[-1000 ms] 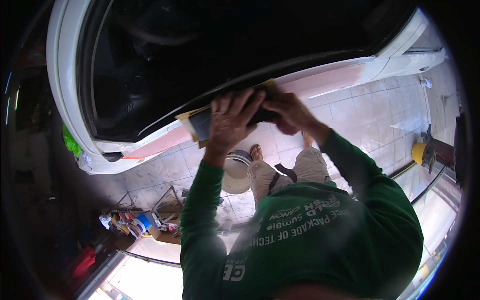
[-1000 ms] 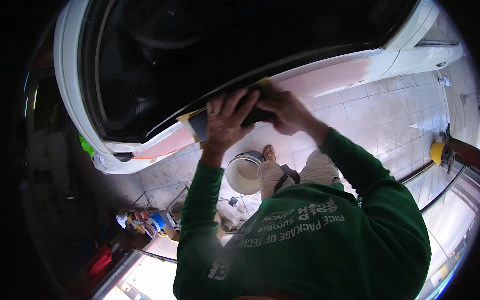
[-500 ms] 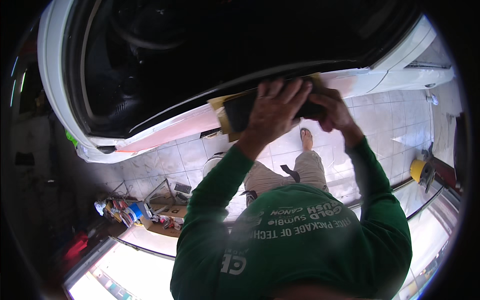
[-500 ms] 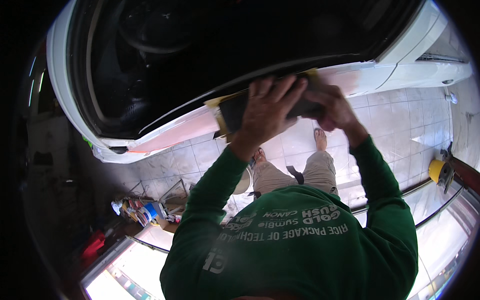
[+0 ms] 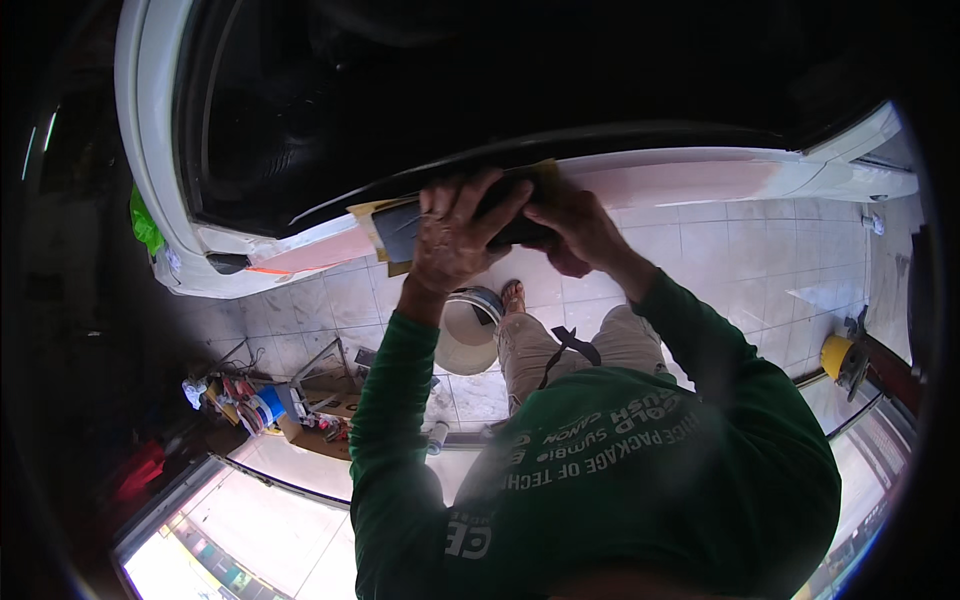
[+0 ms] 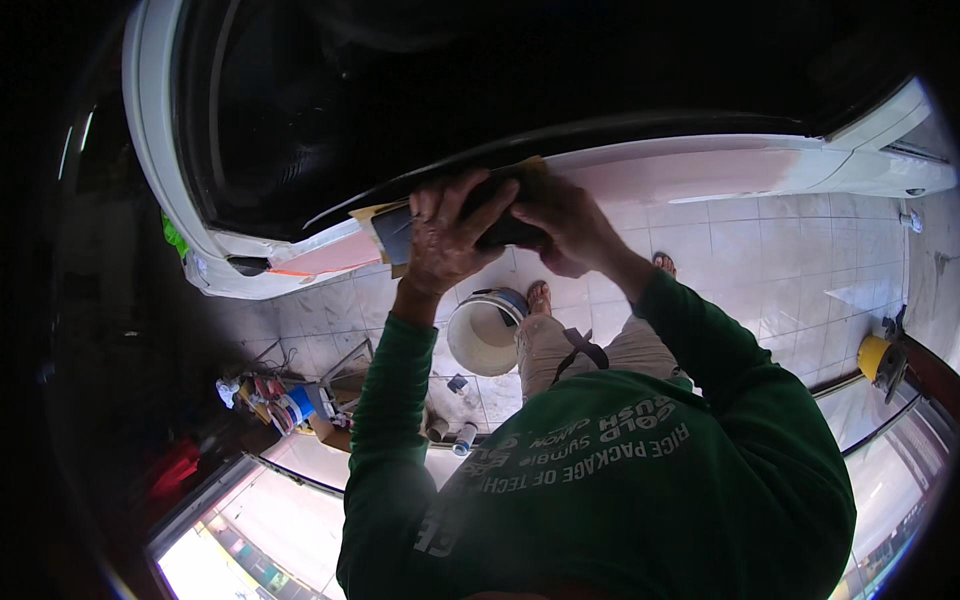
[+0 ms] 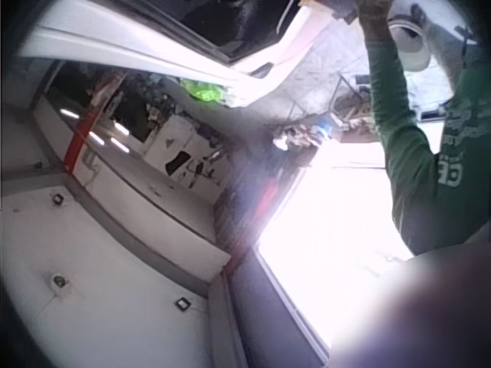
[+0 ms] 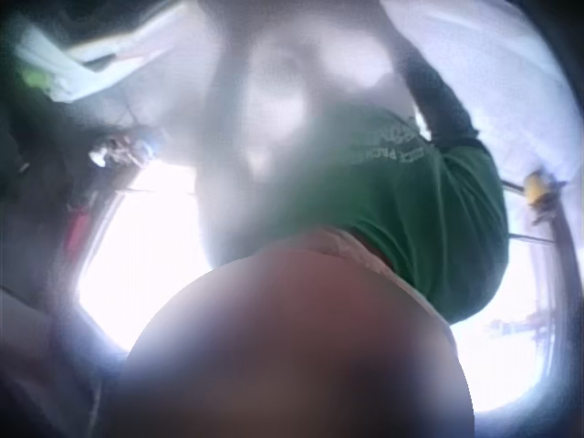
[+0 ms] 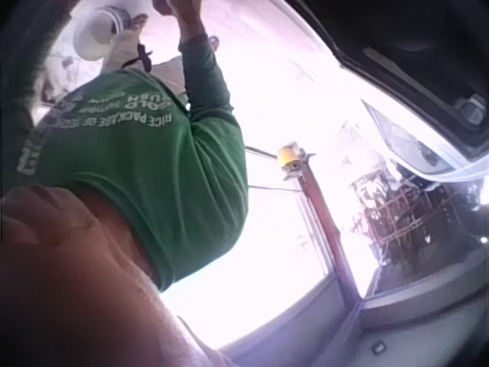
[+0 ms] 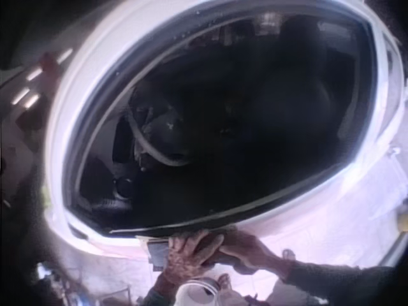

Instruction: The person sands the surface of a white car door with a sanding block and wipes the area with a pink cloth. The person repeatedly dips the sanding block into a bucket of water and continues sanding and wiping the door panel.

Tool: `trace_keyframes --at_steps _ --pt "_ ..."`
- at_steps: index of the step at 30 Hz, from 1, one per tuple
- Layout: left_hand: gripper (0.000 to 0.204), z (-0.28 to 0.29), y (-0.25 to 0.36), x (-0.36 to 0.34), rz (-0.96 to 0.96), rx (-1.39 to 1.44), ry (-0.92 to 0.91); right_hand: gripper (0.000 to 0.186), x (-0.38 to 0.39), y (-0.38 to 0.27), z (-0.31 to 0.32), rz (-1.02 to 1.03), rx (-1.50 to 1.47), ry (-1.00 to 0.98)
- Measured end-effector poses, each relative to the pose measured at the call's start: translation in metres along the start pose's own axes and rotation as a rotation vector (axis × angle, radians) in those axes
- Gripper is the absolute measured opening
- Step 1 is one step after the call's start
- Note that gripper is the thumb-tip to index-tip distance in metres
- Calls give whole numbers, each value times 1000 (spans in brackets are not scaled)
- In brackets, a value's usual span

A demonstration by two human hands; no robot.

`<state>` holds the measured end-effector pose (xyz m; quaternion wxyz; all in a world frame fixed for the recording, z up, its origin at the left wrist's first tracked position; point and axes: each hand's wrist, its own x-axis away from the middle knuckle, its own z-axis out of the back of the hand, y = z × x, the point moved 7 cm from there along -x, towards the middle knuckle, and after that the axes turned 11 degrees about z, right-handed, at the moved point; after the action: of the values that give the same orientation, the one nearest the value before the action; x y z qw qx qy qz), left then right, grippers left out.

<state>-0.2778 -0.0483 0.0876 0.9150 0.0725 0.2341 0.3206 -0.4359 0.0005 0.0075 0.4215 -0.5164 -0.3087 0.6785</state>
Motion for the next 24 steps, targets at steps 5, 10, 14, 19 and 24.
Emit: trace_keyframes --at_steps 5,10,14,19,24 --pt "84 53 -107 71 77 -178 -148 52 -54 -13 -137 -220 -176 237" --pt "81 11 -32 34 45 -90 -37 46 -13 -1 -48 -399 -362 148" --pt "99 -59 121 -71 -31 -4 -83 34 58 2 149 -309 -278 150" --pt "67 -141 281 -169 -93 55 116 39 131 -10 341 -638 -406 279" --pt "69 -124 250 -152 -48 95 131 36 124 -3 311 -662 -273 193"
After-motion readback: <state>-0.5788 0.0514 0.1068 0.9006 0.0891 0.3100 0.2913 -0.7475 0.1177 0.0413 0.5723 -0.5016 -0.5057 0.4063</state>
